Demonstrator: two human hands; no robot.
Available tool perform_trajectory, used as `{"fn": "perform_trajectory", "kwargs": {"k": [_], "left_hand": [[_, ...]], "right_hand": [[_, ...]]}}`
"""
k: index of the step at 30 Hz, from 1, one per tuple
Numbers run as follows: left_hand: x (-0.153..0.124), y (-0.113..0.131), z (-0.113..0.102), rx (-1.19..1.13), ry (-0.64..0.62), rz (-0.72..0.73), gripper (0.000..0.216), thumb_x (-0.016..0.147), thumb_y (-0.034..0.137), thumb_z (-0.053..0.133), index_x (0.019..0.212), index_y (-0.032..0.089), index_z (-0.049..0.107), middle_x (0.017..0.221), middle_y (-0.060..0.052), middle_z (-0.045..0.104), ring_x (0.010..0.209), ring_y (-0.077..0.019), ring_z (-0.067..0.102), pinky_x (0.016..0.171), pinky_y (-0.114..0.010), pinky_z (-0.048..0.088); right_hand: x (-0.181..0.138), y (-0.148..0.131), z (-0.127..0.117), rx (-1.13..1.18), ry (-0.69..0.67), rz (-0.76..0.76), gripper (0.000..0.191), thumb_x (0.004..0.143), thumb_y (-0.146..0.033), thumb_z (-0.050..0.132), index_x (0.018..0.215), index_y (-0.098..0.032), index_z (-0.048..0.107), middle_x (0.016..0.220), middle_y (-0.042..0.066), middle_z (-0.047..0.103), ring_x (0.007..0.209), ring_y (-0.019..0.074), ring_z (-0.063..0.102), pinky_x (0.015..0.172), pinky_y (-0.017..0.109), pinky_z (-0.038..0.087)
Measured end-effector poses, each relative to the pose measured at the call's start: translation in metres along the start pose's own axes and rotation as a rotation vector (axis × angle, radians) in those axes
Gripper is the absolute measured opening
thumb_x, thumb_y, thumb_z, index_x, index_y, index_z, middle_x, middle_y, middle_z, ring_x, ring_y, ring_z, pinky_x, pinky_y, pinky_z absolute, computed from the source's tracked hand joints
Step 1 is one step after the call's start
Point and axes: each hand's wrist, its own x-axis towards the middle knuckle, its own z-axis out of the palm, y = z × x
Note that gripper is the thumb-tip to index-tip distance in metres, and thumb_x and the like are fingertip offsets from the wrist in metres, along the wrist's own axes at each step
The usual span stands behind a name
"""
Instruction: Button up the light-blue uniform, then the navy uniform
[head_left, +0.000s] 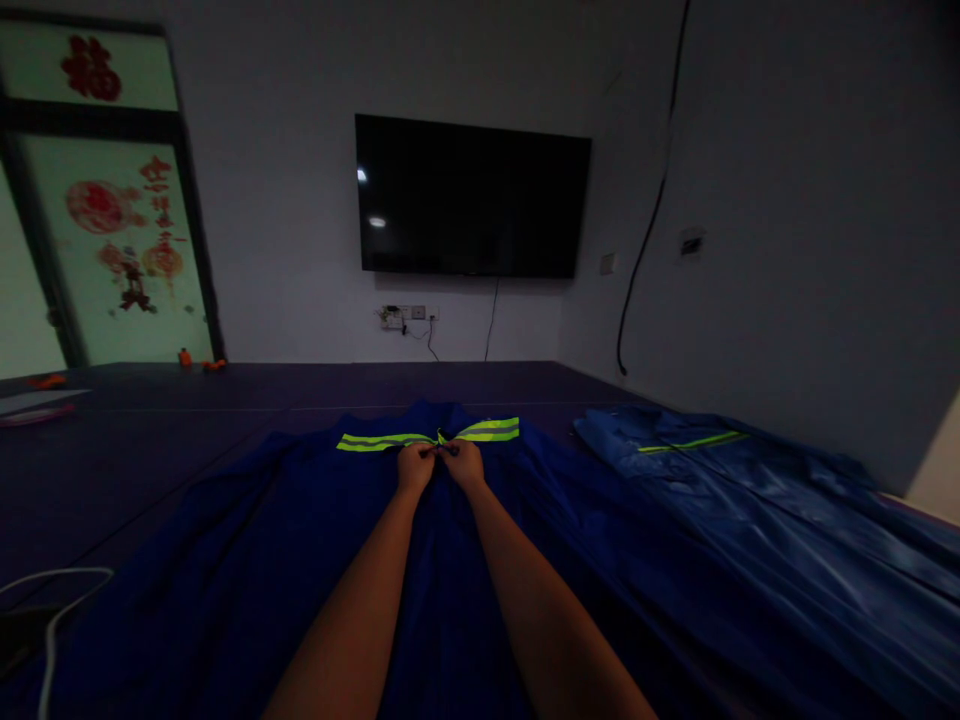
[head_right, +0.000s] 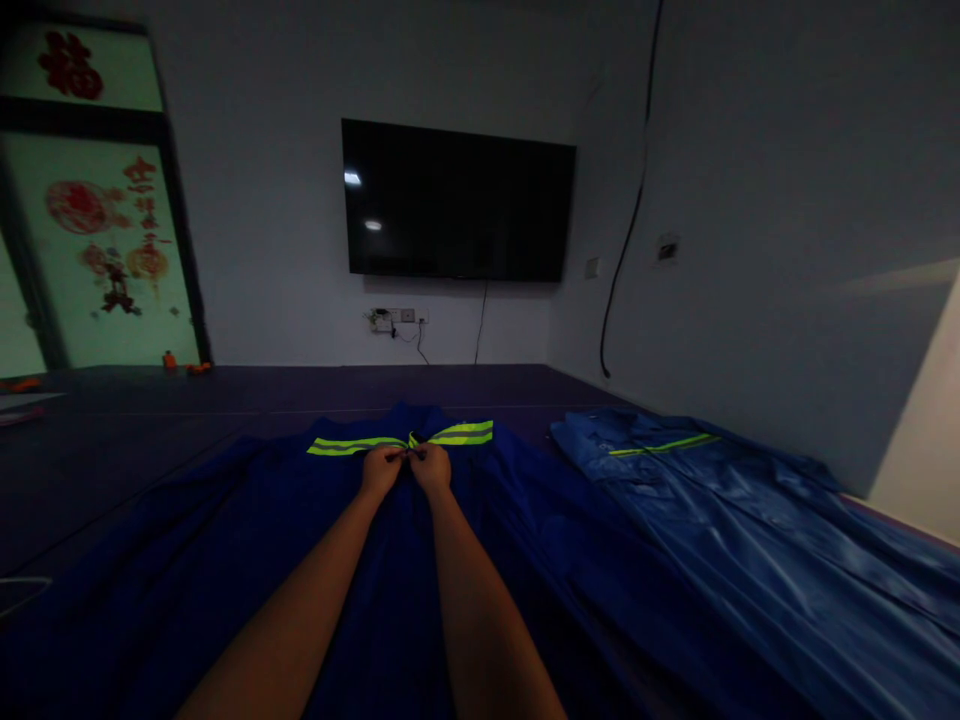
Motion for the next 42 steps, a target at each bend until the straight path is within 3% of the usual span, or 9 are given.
{"fn": "perform_trajectory", "kwargs": {"k": [6, 19, 26, 32, 42], "left_hand": [[0.0011, -0.0024, 0.0013, -0.047, 0.009, -0.06, 0.023, 0.069, 0.007, 0.052, 0.083, 0.015, 0.068, 0.09, -0.005, 0.069, 0.082, -0.0151, 0.064, 0.077, -0.026, 0.049], [0.001, -0.0016, 0.002, -0.088, -0.021, -0.092, 0.025, 0.065, 0.003, 0.049, 0.075, 0.015, 0.069, 0.081, -0.004, 0.07, 0.077, -0.0146, 0.063, 0.075, -0.026, 0.049], [0.0013, -0.0026, 0.0018, -0.103, -0.001, -0.112, 0.022, 0.065, 0.004, 0.051, 0.074, 0.015, 0.068, 0.083, -0.004, 0.069, 0.078, -0.0142, 0.063, 0.074, -0.025, 0.049], [0.001, -0.0028, 0.0016, -0.115, -0.001, -0.119, 0.017, 0.066, 0.008, 0.053, 0.072, 0.015, 0.068, 0.079, -0.003, 0.069, 0.074, -0.0145, 0.063, 0.07, -0.025, 0.05], [0.0016, -0.0012, -0.0006, -0.097, 0.021, -0.115, 0.017, 0.067, 0.007, 0.053, 0.072, 0.015, 0.068, 0.08, -0.004, 0.069, 0.077, -0.0149, 0.063, 0.076, -0.027, 0.048]], "right_hand": [[0.0012, 0.0024, 0.0015, 0.009, -0.015, -0.01, 0.018, 0.069, -0.028, 0.062, 0.084, -0.019, 0.069, 0.083, 0.005, 0.069, 0.078, 0.0175, 0.063, 0.064, 0.021, 0.043], [0.0028, 0.0042, 0.0056, -0.094, -0.022, 0.019, 0.02, 0.074, -0.034, 0.058, 0.083, -0.018, 0.067, 0.084, 0.006, 0.069, 0.08, 0.0174, 0.062, 0.063, 0.02, 0.04], [0.0028, 0.0042, 0.0045, 0.008, -0.049, 0.005, 0.016, 0.075, -0.029, 0.056, 0.083, -0.02, 0.067, 0.082, 0.004, 0.069, 0.076, 0.015, 0.062, 0.063, 0.019, 0.041], [0.0024, 0.0015, 0.0031, 0.128, -0.047, -0.031, 0.023, 0.077, -0.034, 0.053, 0.081, -0.017, 0.068, 0.079, 0.004, 0.069, 0.075, 0.0148, 0.062, 0.061, 0.018, 0.041], [0.0052, 0.0034, 0.0027, 0.041, -0.008, -0.015, 0.036, 0.082, -0.034, 0.039, 0.066, -0.016, 0.067, 0.062, 0.001, 0.064, 0.063, 0.0134, 0.058, 0.051, 0.017, 0.034]]}}
